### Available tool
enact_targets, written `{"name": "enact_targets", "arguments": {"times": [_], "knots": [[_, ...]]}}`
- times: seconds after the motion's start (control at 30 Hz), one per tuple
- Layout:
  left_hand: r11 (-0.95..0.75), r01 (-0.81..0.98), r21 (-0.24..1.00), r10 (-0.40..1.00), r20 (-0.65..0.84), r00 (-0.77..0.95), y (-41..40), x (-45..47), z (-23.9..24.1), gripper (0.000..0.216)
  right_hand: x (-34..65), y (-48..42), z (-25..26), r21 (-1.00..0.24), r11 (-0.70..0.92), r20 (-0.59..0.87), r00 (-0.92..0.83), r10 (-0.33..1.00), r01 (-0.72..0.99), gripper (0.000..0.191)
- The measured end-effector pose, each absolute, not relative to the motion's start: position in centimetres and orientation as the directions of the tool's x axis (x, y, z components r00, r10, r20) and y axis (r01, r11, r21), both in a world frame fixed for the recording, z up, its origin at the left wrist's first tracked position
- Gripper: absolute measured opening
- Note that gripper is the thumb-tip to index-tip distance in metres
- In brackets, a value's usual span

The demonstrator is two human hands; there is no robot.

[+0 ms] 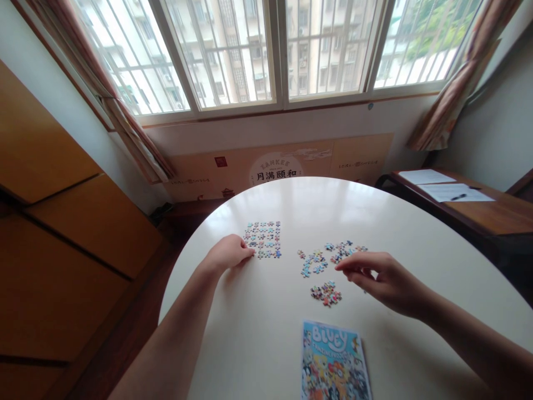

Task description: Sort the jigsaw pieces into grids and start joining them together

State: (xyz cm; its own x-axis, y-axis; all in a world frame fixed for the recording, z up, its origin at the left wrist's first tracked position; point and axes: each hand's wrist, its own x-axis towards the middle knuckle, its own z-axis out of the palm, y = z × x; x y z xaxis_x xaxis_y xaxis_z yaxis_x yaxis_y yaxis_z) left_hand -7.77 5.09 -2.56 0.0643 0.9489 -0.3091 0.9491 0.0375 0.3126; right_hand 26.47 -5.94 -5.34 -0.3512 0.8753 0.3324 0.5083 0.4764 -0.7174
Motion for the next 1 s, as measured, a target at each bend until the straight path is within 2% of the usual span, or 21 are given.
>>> {"name": "enact_targets", "arguments": {"times": [0.2,0.43,0.63,1.0], "knots": [[0.112,0.929,0.351,0.948,-0.318,0.006,5.8,-9.3,-2.5,0.038,26.4,-6.0,-5.2,-0.717,0.477,0.33,-0.355,0.874,0.509,0.022],[0.028,0.985,0.173,0.932,-0.361,0.037,5.3,-8.2,-2.4,0.039,26.4,-5.9,-5.4,-0.713,0.479,0.331,-0.356,0.874,0.513,0.023],[0.004,0.994,0.107,0.927,-0.372,0.037,5.0,-7.4,-2.3,0.038,26.4,-6.0,-5.4,-0.712,0.485,0.348,-0.346,0.872,0.508,0.023],[0.032,0.99,0.136,0.919,-0.393,0.024,5.1,-7.0,-2.2,0.035,26.7,-5.8,-5.5,-0.687,0.494,0.324,-0.383,0.865,0.533,0.022]]}}
